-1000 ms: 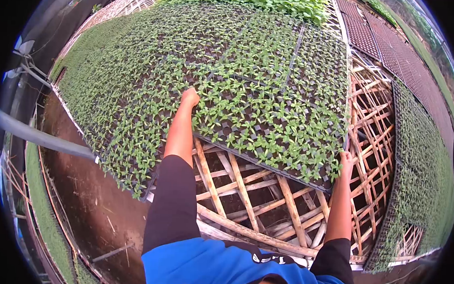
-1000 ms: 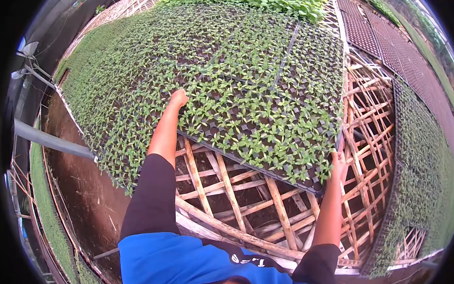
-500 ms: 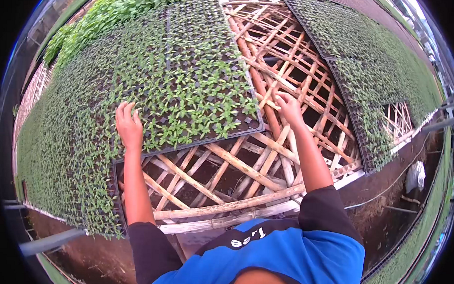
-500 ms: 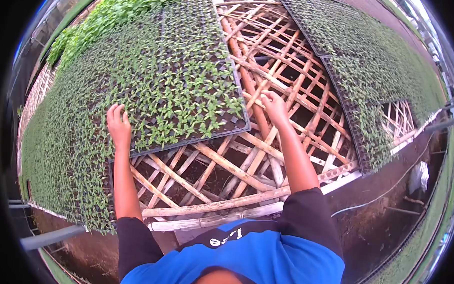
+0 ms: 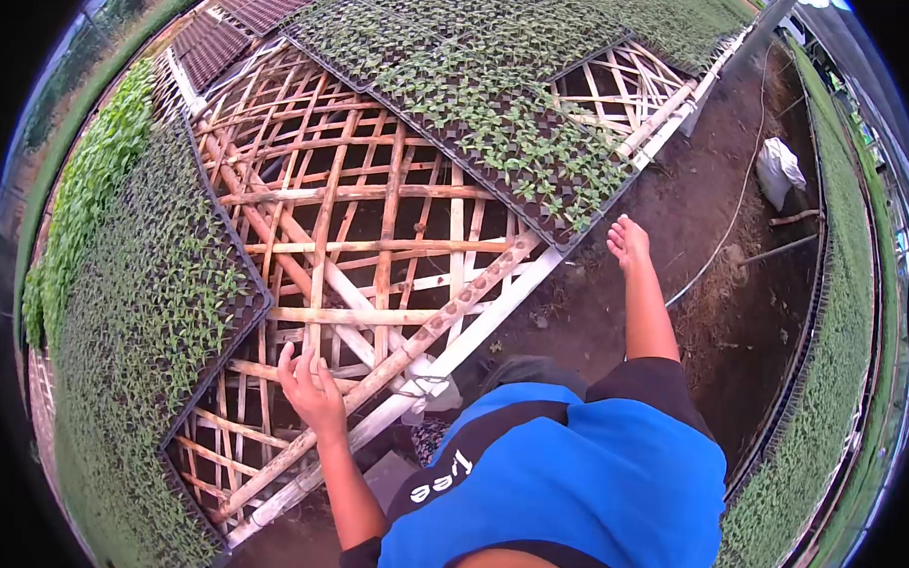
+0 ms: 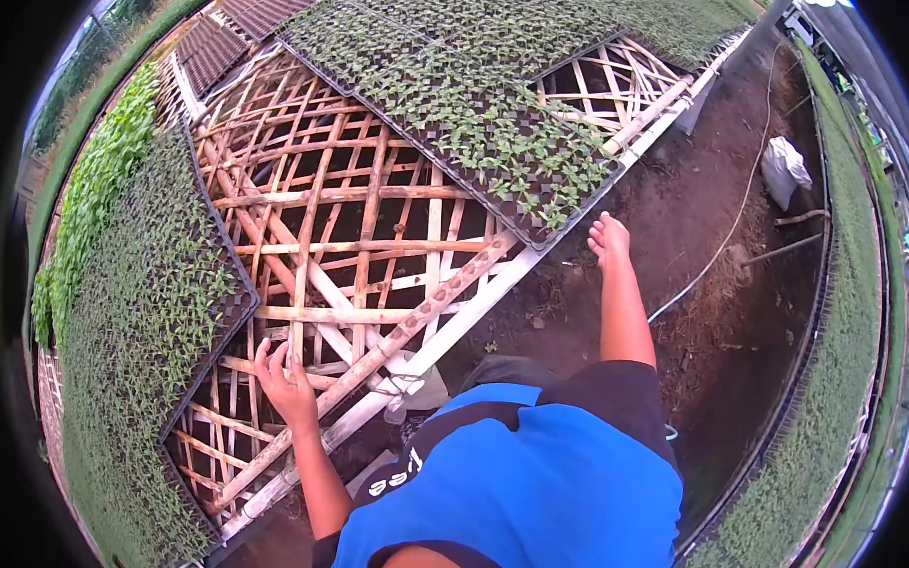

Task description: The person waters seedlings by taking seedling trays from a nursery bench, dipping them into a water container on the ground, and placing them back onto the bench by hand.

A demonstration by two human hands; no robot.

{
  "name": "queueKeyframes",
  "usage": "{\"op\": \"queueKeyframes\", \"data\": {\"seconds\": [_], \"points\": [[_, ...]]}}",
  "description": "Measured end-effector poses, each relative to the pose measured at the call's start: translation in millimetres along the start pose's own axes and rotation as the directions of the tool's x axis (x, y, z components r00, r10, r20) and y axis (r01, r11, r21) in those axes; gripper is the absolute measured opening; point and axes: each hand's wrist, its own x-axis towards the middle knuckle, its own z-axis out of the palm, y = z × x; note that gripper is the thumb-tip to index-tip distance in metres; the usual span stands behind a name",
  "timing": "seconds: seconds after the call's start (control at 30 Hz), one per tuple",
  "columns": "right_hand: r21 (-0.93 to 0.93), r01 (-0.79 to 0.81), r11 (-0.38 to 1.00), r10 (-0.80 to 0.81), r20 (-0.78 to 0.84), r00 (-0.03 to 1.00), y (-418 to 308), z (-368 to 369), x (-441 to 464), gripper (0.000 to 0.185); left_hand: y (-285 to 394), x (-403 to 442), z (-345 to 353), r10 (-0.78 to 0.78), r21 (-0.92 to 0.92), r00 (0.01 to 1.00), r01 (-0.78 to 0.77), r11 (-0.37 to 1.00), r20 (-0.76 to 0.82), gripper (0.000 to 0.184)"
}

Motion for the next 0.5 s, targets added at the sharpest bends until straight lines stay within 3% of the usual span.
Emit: {"op": "queueKeyframes", "data": {"seconds": [0.03, 0.07, 0.13, 0.23, 0.37, 0.4, 0.43, 0.5], "points": [[0.037, -0.117, 0.992, 0.105, 0.234, 0.967, 1.9, 2.9, 7.9, 0.029, 13.3, -1.8, 6.2, -0.024, -0.014, 1.000, 0.023, 1.000, -0.005, 0.023], [0.103, -0.256, 0.961, 0.220, 0.276, 0.936, 3.9, 12.1, 14.6, 0.028, 30.2, -0.3, 8.8, -0.010, -0.006, 1.000, 0.010, 1.000, -0.021, 0.022], [0.095, -0.220, 0.971, 0.200, 0.180, 0.963, 7.9, 27.8, 29.8, 0.026, 55.4, -2.3, 13.3, -0.055, -0.061, 0.998, 0.054, 0.997, -0.016, 0.023], [-0.093, 0.001, 0.996, 0.002, 0.029, 1.000, -17.0, 43.6, 7.7, 0.022, 90.1, -2.9, 9.4, -0.048, -0.005, 0.999, 0.048, 0.999, -0.020, 0.025], [0.099, 0.239, 0.966, -0.256, 0.249, 0.934, -54.8, 71.8, 2.6, 0.024, 111.3, -14.4, 6.6, -0.072, 0.044, 0.997, 0.073, 0.996, -0.028, 0.028], [0.238, 0.355, 0.904, -0.412, 0.272, 0.869, -70.5, 87.9, -6.0, 0.024, 115.9, -16.8, 5.3, -0.083, 0.040, 0.996, 0.084, 0.996, -0.030, 0.029], [0.361, 0.351, 0.864, -0.454, 0.259, 0.853, -97.1, 108.0, -31.8, 0.031, 118.6, -19.1, 5.0, -0.097, 0.037, 0.995, 0.098, 0.995, -0.024, 0.030], [0.462, 0.280, 0.841, -0.461, 0.341, 0.819, -144.8, 136.8, -70.6, 0.028, 126.8, -19.7, 3.4, -0.097, 0.020, 0.995, 0.098, 0.995, -0.033, 0.029]]}}
